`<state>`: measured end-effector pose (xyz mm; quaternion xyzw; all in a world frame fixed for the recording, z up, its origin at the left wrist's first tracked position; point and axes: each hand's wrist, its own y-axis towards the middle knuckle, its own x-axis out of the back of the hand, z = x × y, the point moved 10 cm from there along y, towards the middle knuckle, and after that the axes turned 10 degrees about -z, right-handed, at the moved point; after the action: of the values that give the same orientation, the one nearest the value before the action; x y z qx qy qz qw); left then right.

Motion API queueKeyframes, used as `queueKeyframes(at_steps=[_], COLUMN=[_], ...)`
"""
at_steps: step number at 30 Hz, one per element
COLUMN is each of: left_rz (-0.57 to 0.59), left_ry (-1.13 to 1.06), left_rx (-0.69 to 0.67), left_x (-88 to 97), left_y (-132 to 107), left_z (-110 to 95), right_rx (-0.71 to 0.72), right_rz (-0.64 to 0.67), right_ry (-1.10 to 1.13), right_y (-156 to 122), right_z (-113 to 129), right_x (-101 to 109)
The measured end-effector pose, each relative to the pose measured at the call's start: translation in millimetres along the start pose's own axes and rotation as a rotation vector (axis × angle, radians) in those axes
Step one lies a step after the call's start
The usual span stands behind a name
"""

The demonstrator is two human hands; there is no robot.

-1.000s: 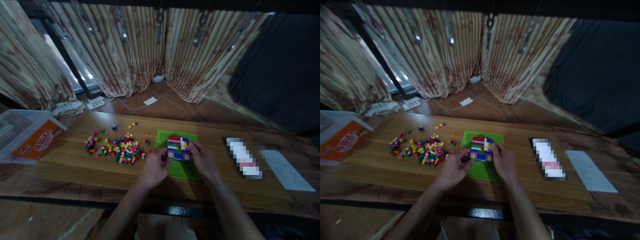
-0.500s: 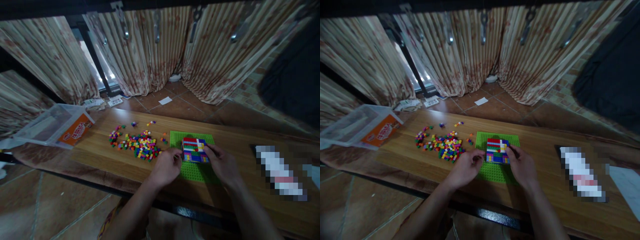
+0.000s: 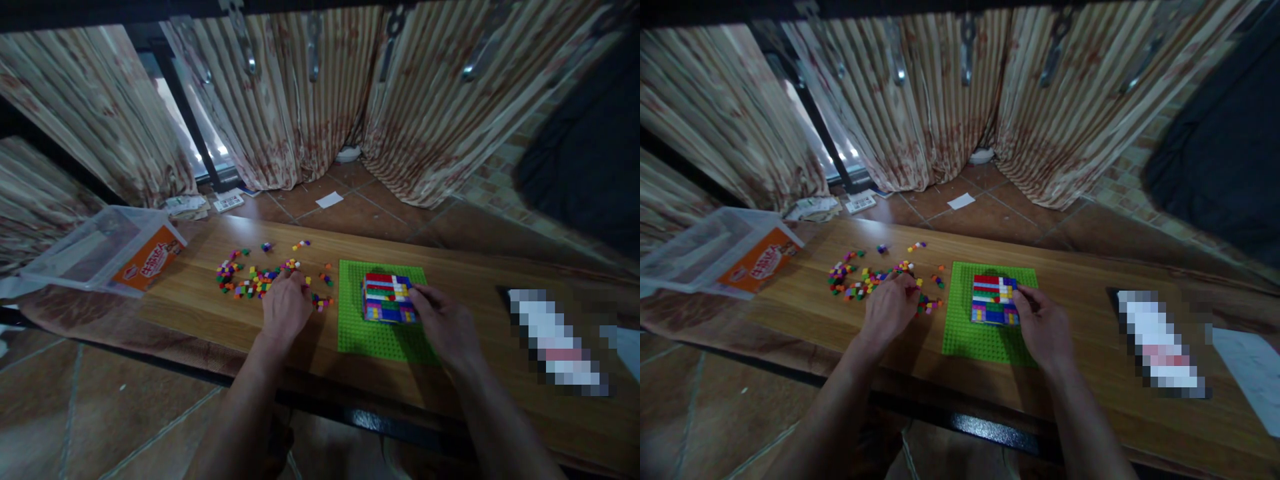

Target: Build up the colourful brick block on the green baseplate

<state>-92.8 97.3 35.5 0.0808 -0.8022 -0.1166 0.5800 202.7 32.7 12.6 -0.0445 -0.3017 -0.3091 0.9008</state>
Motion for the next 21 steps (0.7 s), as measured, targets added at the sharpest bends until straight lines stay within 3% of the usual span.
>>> queueKeyframes(at_steps=[7, 21], left_rz=[0.060, 0.109], left_ry=[-0.002, -0.052], left_rx=[0.033, -0.092], left_x=[-5.5, -17.6], left_y=[-0.6, -0.6], left_z=[-3.6, -9.4], right_rx=[-0.015, 0.036], right_rz=[0.011, 0.015], right_ry=[0.013, 0.038], right_y=[-1.0, -1.1], right_z=[0.9, 1.1], right_x=[-1.1, -1.3])
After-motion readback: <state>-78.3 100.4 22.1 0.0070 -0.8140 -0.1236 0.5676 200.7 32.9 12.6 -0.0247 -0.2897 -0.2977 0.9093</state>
